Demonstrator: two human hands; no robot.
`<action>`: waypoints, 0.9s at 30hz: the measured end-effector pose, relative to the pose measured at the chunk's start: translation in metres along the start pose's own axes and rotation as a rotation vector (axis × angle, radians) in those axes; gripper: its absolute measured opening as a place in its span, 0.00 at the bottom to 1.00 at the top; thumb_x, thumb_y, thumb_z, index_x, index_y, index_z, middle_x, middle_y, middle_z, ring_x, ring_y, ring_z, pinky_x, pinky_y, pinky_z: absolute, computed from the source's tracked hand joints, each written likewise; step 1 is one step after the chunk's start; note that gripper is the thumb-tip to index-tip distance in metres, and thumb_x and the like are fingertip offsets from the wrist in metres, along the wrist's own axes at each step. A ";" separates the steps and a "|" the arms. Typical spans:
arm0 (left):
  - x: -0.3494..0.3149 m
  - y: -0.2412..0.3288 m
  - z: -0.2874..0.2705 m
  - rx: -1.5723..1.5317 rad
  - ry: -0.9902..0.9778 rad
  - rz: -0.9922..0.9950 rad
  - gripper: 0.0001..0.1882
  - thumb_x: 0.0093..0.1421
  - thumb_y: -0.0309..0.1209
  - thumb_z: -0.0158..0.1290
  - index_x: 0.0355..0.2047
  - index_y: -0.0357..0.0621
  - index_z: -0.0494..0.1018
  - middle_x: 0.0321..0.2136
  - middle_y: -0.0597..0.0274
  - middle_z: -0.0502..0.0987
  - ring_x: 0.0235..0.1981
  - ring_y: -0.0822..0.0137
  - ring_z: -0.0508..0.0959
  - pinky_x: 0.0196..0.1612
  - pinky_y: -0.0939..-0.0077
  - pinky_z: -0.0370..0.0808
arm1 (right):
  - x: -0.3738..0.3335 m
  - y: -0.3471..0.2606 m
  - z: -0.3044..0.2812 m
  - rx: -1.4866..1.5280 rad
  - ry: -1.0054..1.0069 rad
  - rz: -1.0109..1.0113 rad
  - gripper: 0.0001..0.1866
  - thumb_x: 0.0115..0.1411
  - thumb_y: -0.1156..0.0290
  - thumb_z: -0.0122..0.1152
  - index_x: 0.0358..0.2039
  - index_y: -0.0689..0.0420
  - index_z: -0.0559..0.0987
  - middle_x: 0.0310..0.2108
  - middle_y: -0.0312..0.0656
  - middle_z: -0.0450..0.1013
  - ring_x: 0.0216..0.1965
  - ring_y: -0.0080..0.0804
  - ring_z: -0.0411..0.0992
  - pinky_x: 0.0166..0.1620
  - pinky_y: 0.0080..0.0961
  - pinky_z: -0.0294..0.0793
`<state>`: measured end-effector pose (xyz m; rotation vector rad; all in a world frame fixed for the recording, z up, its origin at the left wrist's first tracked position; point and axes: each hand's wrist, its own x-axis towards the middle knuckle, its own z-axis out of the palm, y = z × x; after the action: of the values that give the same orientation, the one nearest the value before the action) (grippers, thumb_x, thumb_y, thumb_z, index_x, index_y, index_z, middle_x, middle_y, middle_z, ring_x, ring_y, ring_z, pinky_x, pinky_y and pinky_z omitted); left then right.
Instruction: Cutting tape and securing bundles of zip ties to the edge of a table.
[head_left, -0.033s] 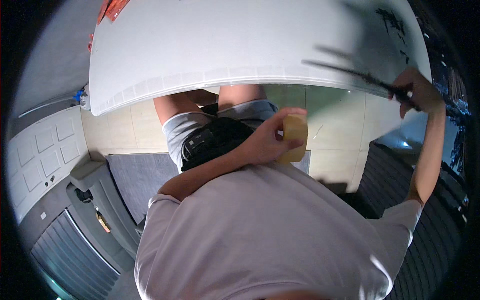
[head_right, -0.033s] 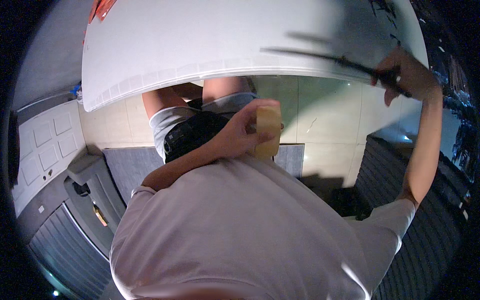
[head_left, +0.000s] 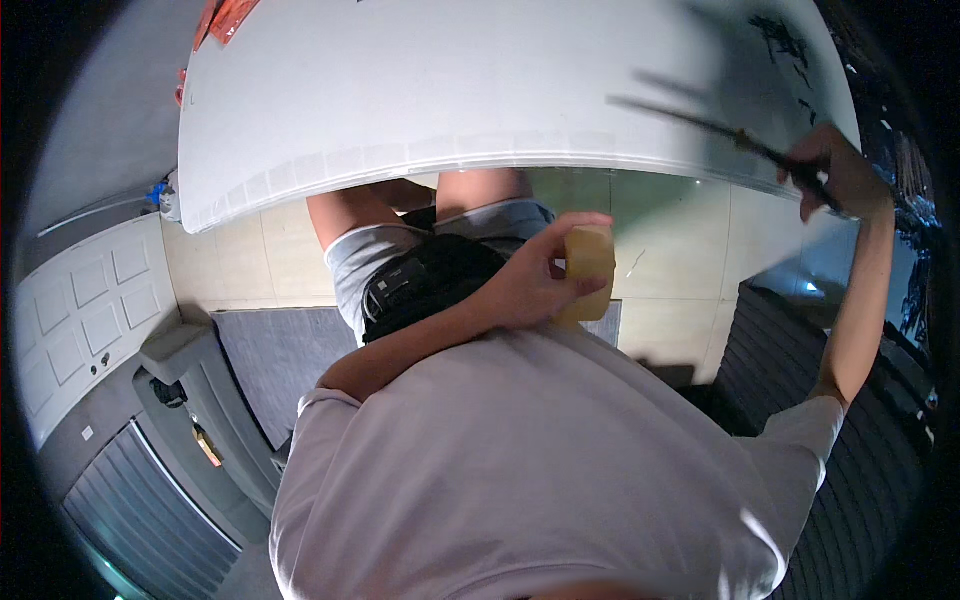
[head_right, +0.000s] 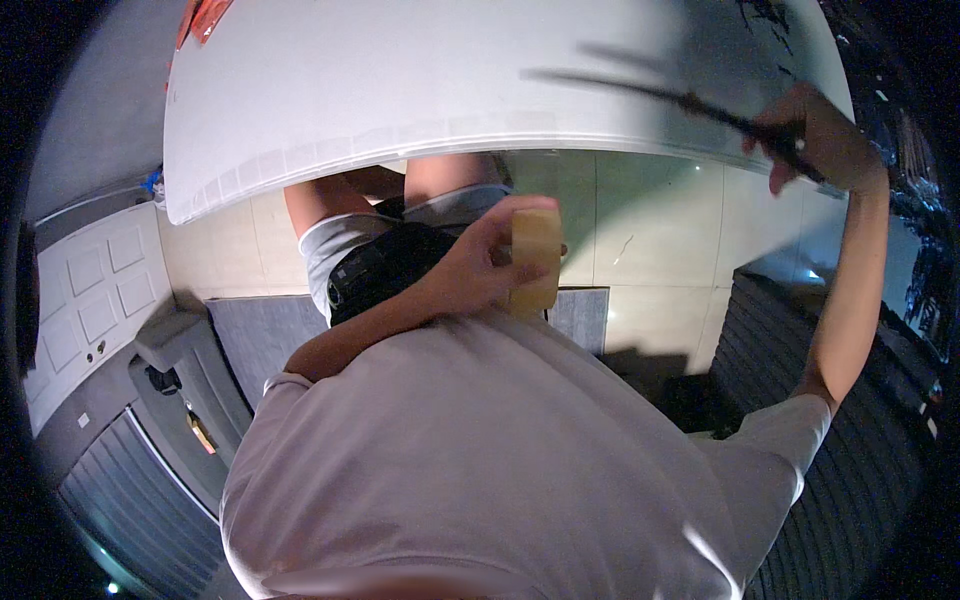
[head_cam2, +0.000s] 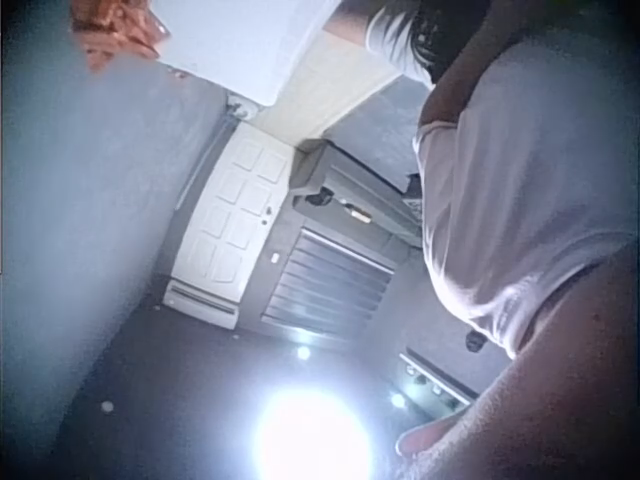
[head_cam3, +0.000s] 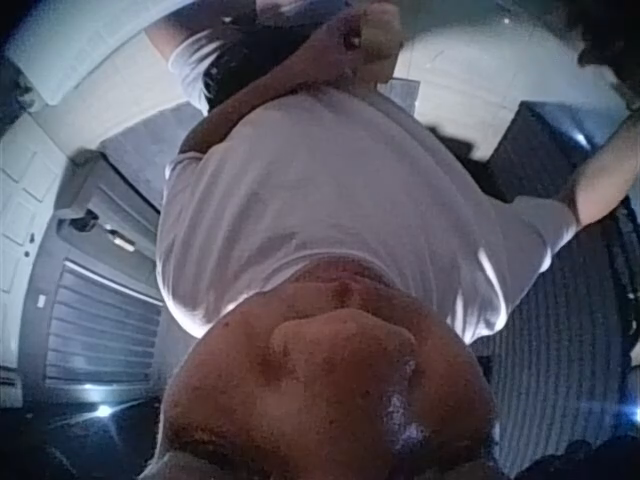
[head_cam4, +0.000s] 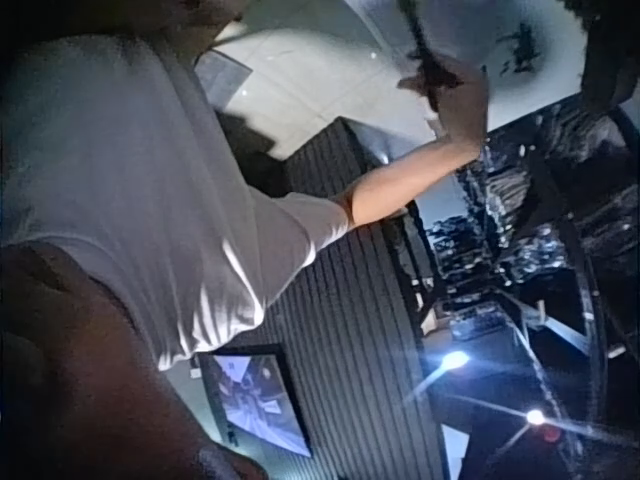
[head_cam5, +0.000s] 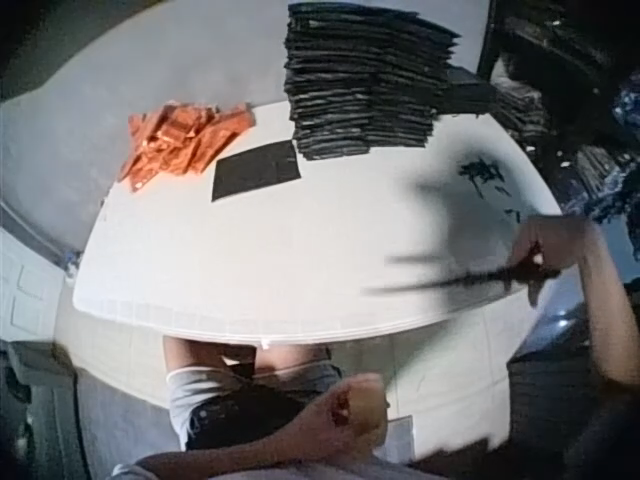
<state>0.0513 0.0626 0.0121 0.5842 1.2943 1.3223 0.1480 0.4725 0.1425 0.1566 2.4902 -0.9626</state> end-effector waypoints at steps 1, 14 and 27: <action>0.000 -0.001 -0.001 -0.008 0.008 0.008 0.33 0.62 0.22 0.60 0.65 0.50 0.59 0.51 0.60 0.73 0.55 0.65 0.76 0.57 0.64 0.75 | 0.008 -0.004 -0.009 -0.029 -0.006 0.061 0.13 0.53 0.74 0.72 0.39 0.62 0.83 0.28 0.44 0.79 0.28 0.25 0.77 0.37 0.26 0.79; 0.012 0.008 -0.005 -0.048 -0.030 0.067 0.34 0.65 0.25 0.58 0.67 0.49 0.55 0.54 0.60 0.70 0.58 0.64 0.74 0.59 0.64 0.75 | 0.075 -0.047 0.073 -0.476 0.744 -0.193 0.13 0.67 0.66 0.59 0.49 0.56 0.80 0.43 0.44 0.77 0.43 0.39 0.77 0.46 0.35 0.76; 0.015 0.006 0.005 0.051 -0.040 0.066 0.34 0.64 0.35 0.62 0.65 0.49 0.58 0.52 0.60 0.69 0.52 0.66 0.74 0.53 0.67 0.79 | 0.047 -0.110 0.185 0.223 0.564 0.042 0.14 0.60 0.62 0.68 0.30 0.62 0.82 0.26 0.43 0.76 0.26 0.35 0.74 0.35 0.31 0.74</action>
<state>0.0500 0.0791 0.0138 0.6908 1.2893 1.3281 0.1467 0.2651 0.0682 0.6269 2.8465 -1.3224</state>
